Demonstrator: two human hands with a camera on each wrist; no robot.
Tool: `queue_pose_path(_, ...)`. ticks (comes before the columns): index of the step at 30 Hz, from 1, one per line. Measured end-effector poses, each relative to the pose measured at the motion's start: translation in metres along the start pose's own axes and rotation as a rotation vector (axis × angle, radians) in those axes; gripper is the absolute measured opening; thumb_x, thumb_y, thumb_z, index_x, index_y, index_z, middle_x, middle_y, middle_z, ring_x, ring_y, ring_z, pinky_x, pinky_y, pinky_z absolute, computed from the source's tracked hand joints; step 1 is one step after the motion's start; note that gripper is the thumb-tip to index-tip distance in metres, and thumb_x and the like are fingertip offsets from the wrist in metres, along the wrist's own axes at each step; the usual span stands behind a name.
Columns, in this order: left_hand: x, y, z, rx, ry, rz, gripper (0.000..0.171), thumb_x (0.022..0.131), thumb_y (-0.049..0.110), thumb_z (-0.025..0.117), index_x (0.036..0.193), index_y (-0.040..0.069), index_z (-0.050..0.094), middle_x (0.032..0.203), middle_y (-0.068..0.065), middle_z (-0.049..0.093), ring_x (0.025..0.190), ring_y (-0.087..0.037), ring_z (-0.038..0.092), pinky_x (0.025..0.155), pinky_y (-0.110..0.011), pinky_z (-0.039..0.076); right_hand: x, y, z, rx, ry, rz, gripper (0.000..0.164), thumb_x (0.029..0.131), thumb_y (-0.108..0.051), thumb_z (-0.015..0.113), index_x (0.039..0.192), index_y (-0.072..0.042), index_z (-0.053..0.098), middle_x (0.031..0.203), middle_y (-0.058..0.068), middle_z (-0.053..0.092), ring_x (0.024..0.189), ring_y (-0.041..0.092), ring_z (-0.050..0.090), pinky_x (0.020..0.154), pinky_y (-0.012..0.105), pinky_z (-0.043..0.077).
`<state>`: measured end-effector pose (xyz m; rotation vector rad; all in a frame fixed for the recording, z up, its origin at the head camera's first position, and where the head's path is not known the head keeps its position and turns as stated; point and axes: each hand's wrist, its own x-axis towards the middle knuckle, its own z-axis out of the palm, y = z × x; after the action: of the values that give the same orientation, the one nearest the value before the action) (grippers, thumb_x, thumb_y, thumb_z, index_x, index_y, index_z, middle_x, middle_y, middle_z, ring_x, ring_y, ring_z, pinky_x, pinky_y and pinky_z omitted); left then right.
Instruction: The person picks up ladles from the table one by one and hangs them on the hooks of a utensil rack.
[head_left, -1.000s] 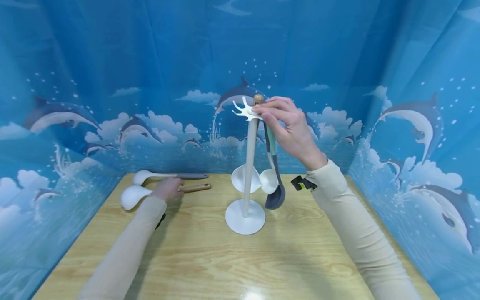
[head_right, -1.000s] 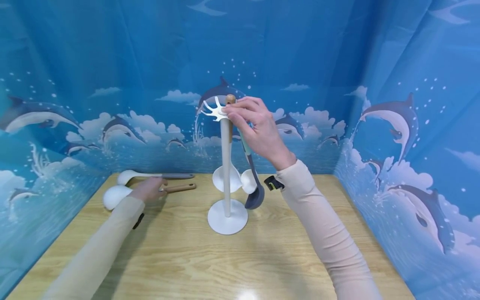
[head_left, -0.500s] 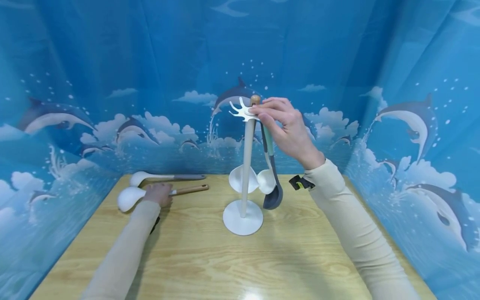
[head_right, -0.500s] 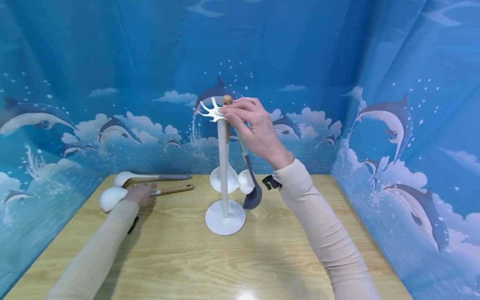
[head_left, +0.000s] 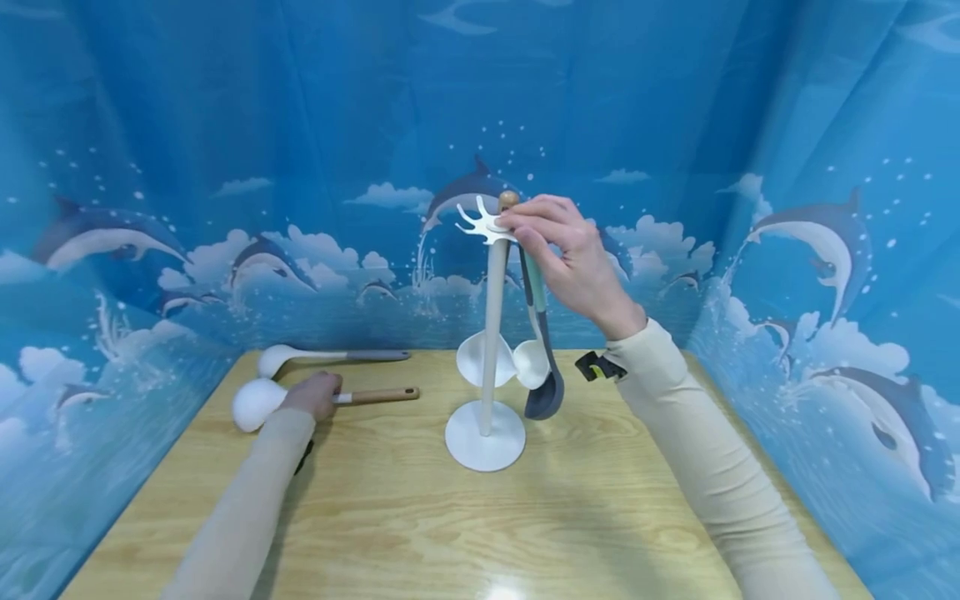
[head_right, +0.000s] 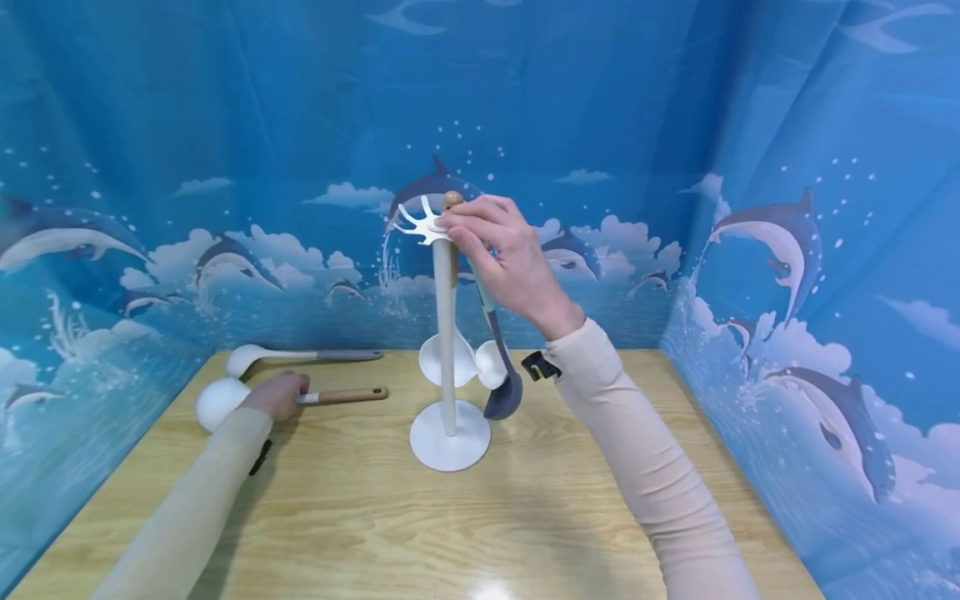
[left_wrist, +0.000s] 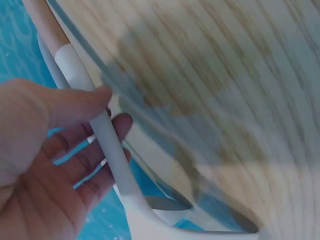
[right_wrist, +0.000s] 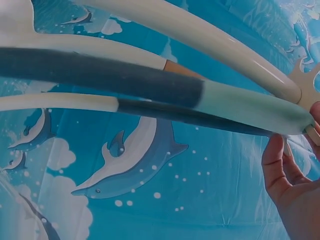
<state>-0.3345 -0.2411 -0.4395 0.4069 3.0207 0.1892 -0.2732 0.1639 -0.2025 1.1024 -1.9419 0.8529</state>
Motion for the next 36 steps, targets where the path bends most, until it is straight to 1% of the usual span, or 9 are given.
queue_pose_path(5,-0.002,-0.006,0.002,-0.023,-0.016,0.054,0.015,0.085,-0.001,0.067,0.096,0.009,0.064,0.093,-0.011,0.069,0.086,-0.029,0.065,0.073,-0.047,0.053,-0.001,-0.002,0.001,-0.002,0.007,-0.003,0.025,0.102,-0.018,0.054,0.117,-0.009,0.073,0.12,0.009,0.069,0.123,0.025,0.05,0.105,0.046,0.038)
queue_pose_path(10,-0.001,-0.007,0.002,-0.042,-0.016,0.088,0.029,0.094,-0.001,0.058,0.121,0.005,0.064,0.114,-0.019,0.068,0.103,-0.038,0.064,0.086,-0.053,0.053,-0.001,-0.002,0.002,-0.004,-0.001,-0.001,0.029,0.103,-0.024,0.052,0.118,-0.009,0.072,0.118,0.01,0.069,0.123,0.026,0.05,0.105,0.046,0.039)
queue_pose_path(14,0.002,-0.002,-0.002,-0.09,0.039,0.099,0.042,0.097,-0.003,0.053,0.138,0.004,0.054,0.123,-0.022,0.064,0.107,-0.039,0.063,0.088,-0.055,0.053,-0.002,-0.002,0.002,-0.01,0.009,0.003,0.036,0.103,-0.032,0.049,0.117,-0.009,0.072,0.117,0.011,0.069,0.123,0.026,0.05,0.104,0.048,0.039)
queue_pose_path(17,0.005,0.005,-0.007,-0.087,0.128,0.144,0.044,0.096,-0.002,0.056,0.139,0.005,0.054,0.114,-0.022,0.066,0.096,-0.036,0.066,0.079,-0.051,0.056,-0.002,-0.002,0.002,-0.022,0.008,0.015,0.044,0.103,-0.041,0.045,0.118,-0.01,0.072,0.119,0.011,0.068,0.124,0.026,0.049,0.105,0.049,0.038)
queue_pose_path(19,0.007,0.011,-0.011,-0.093,0.177,0.166,0.045,0.096,-0.003,0.057,0.14,0.005,0.053,0.103,-0.02,0.064,0.083,-0.032,0.063,0.068,-0.045,0.054,-0.002,-0.002,0.002,-0.024,0.007,0.025,0.048,0.103,-0.045,0.043,0.119,-0.01,0.072,0.12,0.01,0.068,0.124,0.026,0.049,0.106,0.049,0.037)
queue_pose_path(23,0.008,0.025,-0.019,-0.155,0.233,0.143,0.046,0.101,0.002,0.05,0.146,0.01,0.046,0.088,-0.012,0.052,0.067,-0.021,0.047,0.055,-0.033,0.04,-0.003,-0.002,0.002,-0.038,0.007,0.037,0.049,0.103,-0.047,0.041,0.12,-0.012,0.072,0.122,0.009,0.068,0.126,0.025,0.048,0.107,0.049,0.036)
queue_pose_path(26,0.007,0.035,-0.024,-0.207,0.232,0.125,0.049,0.103,0.004,0.046,0.151,0.014,0.039,0.089,-0.012,0.049,0.065,-0.019,0.042,0.054,-0.03,0.036,-0.003,-0.002,0.002,-0.041,0.005,0.043,0.044,0.104,-0.042,0.043,0.12,-0.012,0.071,0.123,0.008,0.068,0.126,0.025,0.048,0.107,0.049,0.035)
queue_pose_path(31,0.007,0.049,-0.027,-0.273,0.221,0.145,0.05,0.105,0.008,0.042,0.154,0.016,0.033,0.092,-0.013,0.047,0.064,-0.02,0.04,0.054,-0.03,0.036,-0.004,-0.002,0.003,-0.045,0.001,0.044,0.039,0.105,-0.037,0.045,0.12,-0.012,0.071,0.123,0.008,0.068,0.126,0.025,0.048,0.107,0.049,0.035)
queue_pose_path(36,0.007,0.06,-0.03,-0.341,0.301,0.19,0.042,0.108,0.016,0.036,0.15,0.014,0.032,0.097,-0.014,0.046,0.067,-0.02,0.041,0.056,-0.032,0.037,-0.004,-0.001,0.004,-0.038,0.009,0.03,0.047,0.105,-0.044,0.04,0.12,-0.011,0.071,0.122,0.008,0.068,0.125,0.025,0.048,0.107,0.049,0.036)
